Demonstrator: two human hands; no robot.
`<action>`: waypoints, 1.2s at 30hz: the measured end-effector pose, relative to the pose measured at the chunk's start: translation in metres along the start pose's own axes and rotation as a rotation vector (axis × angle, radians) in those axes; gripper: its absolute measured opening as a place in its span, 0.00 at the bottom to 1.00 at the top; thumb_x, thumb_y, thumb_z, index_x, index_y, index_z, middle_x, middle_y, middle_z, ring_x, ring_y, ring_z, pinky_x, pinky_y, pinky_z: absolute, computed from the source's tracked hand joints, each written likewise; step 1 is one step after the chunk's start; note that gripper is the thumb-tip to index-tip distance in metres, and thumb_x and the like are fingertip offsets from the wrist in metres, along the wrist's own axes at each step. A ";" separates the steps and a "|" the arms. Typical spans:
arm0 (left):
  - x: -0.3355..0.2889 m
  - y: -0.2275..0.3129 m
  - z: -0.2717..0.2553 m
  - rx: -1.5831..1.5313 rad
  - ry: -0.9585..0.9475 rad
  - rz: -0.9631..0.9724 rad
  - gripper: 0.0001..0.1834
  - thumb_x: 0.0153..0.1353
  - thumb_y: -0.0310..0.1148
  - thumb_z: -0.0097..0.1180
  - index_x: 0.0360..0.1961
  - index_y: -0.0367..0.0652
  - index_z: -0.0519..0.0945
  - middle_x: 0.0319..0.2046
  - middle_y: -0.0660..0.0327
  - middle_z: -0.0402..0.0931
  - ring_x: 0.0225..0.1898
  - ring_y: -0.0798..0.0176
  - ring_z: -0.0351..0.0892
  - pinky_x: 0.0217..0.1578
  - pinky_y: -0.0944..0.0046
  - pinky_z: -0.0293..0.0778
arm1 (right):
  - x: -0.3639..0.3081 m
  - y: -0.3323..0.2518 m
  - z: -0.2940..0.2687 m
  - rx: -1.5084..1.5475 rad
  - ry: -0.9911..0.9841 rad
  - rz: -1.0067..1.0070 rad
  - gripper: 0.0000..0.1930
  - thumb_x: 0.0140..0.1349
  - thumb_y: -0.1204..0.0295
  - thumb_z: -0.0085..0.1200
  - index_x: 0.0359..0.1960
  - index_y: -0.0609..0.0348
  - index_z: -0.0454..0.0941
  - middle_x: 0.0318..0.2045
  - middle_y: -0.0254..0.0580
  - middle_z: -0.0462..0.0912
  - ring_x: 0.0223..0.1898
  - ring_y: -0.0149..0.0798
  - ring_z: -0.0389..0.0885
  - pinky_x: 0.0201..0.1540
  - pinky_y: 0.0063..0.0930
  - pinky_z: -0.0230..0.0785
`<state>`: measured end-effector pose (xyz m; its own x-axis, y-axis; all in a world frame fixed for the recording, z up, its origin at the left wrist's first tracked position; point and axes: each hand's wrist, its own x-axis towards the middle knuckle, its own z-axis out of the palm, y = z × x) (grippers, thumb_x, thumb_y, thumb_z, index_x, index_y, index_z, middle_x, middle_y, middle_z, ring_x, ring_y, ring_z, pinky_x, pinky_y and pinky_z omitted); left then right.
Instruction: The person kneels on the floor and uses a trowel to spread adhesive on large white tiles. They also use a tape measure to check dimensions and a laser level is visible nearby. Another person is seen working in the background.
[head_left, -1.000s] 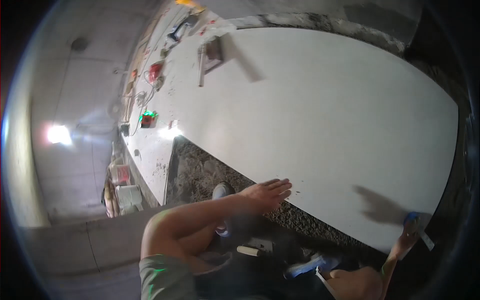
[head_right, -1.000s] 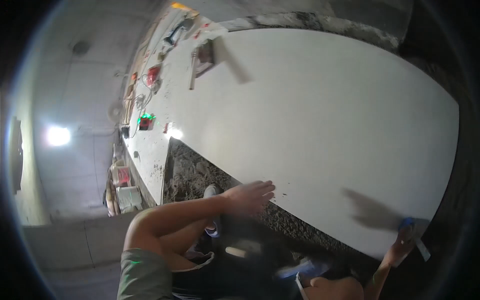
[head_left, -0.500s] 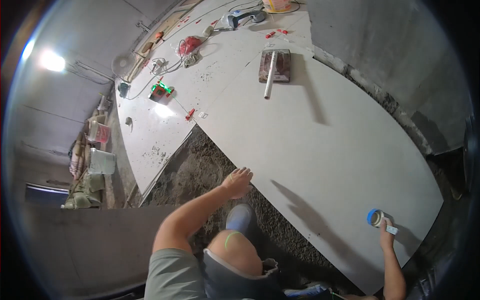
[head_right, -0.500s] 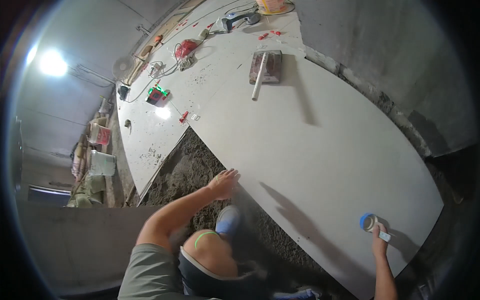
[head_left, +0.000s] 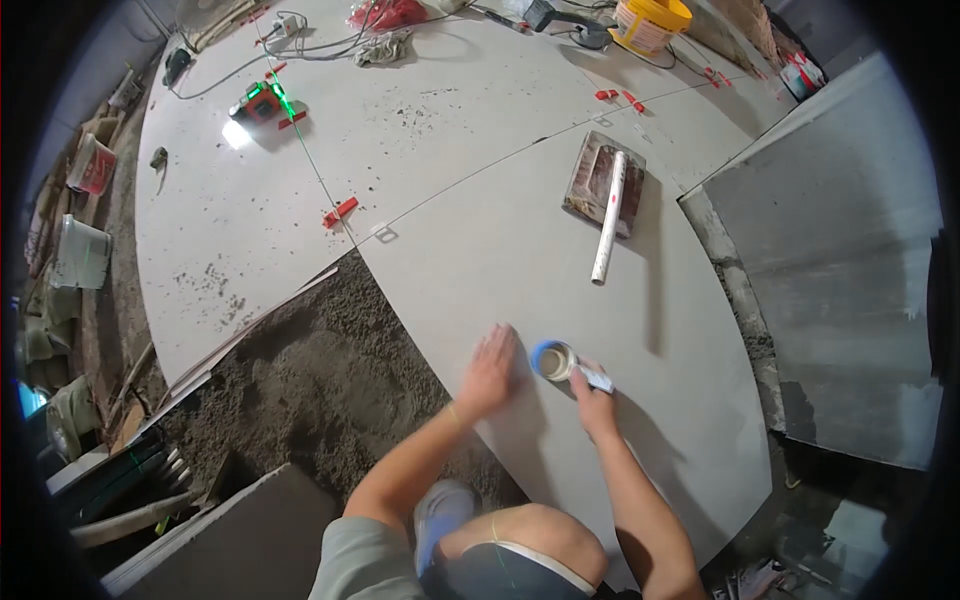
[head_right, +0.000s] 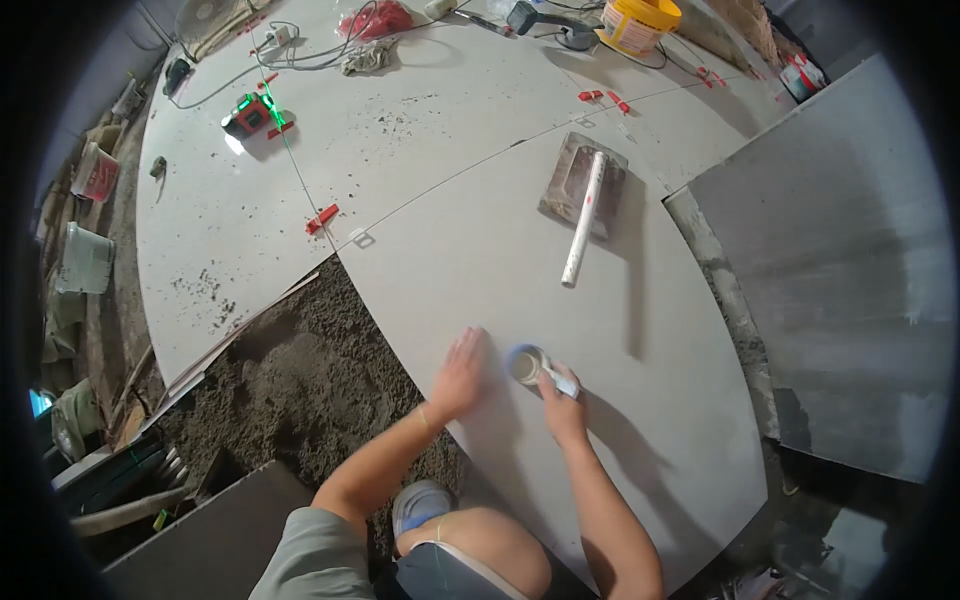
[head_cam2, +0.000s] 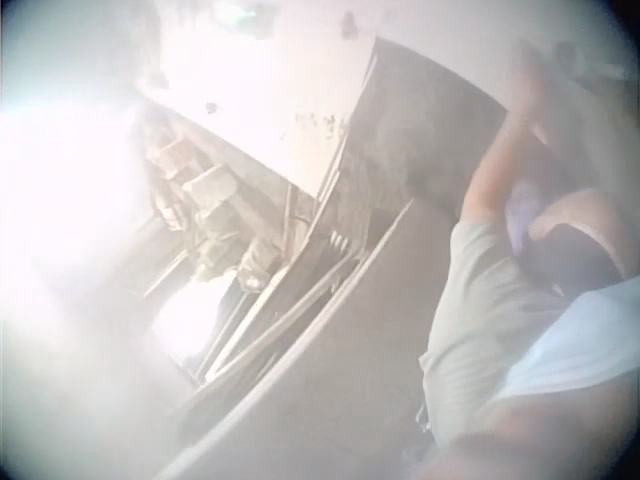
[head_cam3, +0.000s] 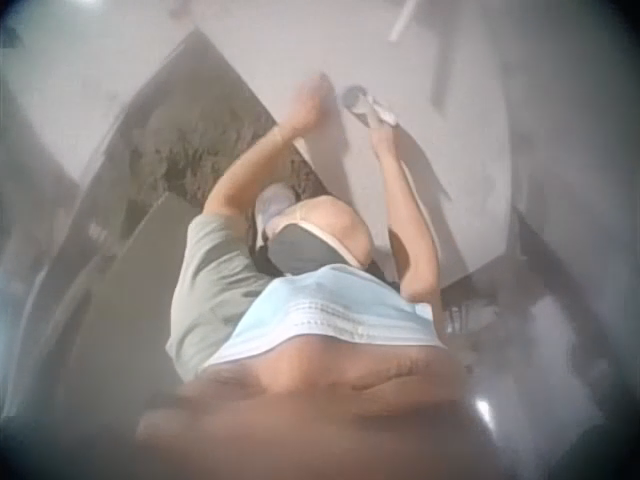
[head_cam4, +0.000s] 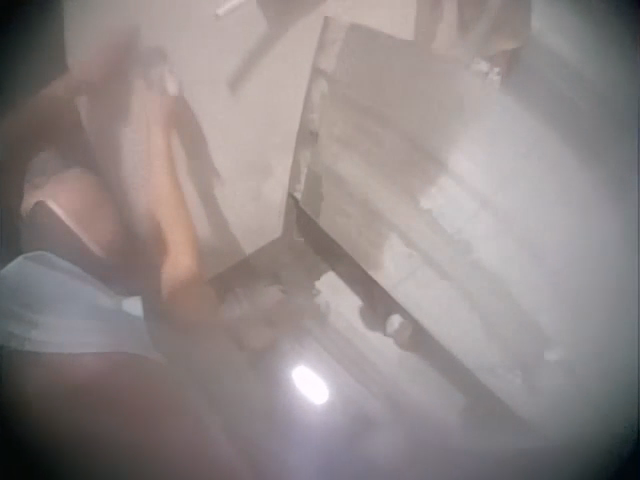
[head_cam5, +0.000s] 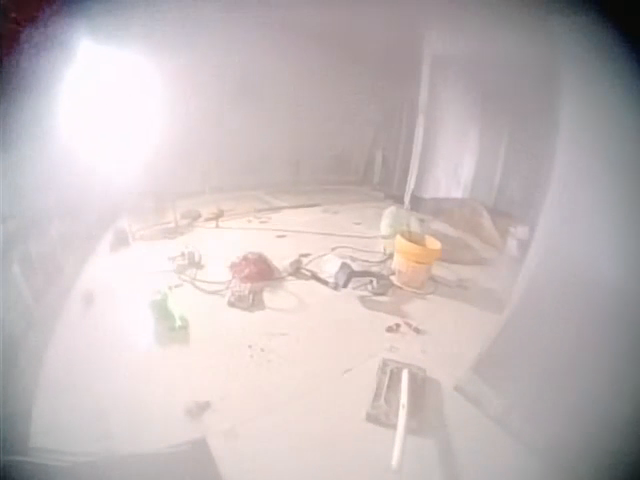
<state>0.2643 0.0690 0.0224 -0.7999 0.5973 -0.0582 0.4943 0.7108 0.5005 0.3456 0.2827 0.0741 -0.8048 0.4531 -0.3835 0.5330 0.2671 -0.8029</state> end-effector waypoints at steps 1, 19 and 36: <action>0.021 -0.034 -0.012 0.127 -0.002 -0.054 0.43 0.68 0.49 0.49 0.75 0.33 0.51 0.77 0.46 0.45 0.78 0.45 0.42 0.75 0.45 0.42 | 0.017 -0.022 0.017 -0.049 -0.035 0.038 0.24 0.69 0.54 0.54 0.55 0.63 0.78 0.54 0.56 0.80 0.55 0.50 0.80 0.57 0.37 0.71; 0.176 -0.186 -0.087 0.052 0.420 -0.563 0.42 0.66 0.50 0.48 0.72 0.31 0.56 0.75 0.44 0.50 0.78 0.44 0.44 0.75 0.47 0.42 | 0.312 -0.264 0.196 -0.396 0.110 -0.338 0.27 0.72 0.51 0.46 0.30 0.66 0.82 0.30 0.56 0.86 0.36 0.56 0.85 0.45 0.46 0.74; 0.179 -0.190 -0.090 -0.122 0.431 -0.599 0.42 0.65 0.49 0.50 0.72 0.32 0.58 0.76 0.46 0.49 0.78 0.45 0.44 0.74 0.47 0.44 | 0.164 -0.106 0.188 -0.950 -0.064 -0.609 0.36 0.68 0.61 0.49 0.74 0.65 0.52 0.72 0.61 0.55 0.74 0.62 0.50 0.74 0.59 0.43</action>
<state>-0.0035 0.0075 -0.0053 -0.9953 -0.0953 -0.0196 -0.0888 0.8071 0.5836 0.1082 0.1689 0.0111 -0.9958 -0.0110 -0.0913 0.0078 0.9793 -0.2022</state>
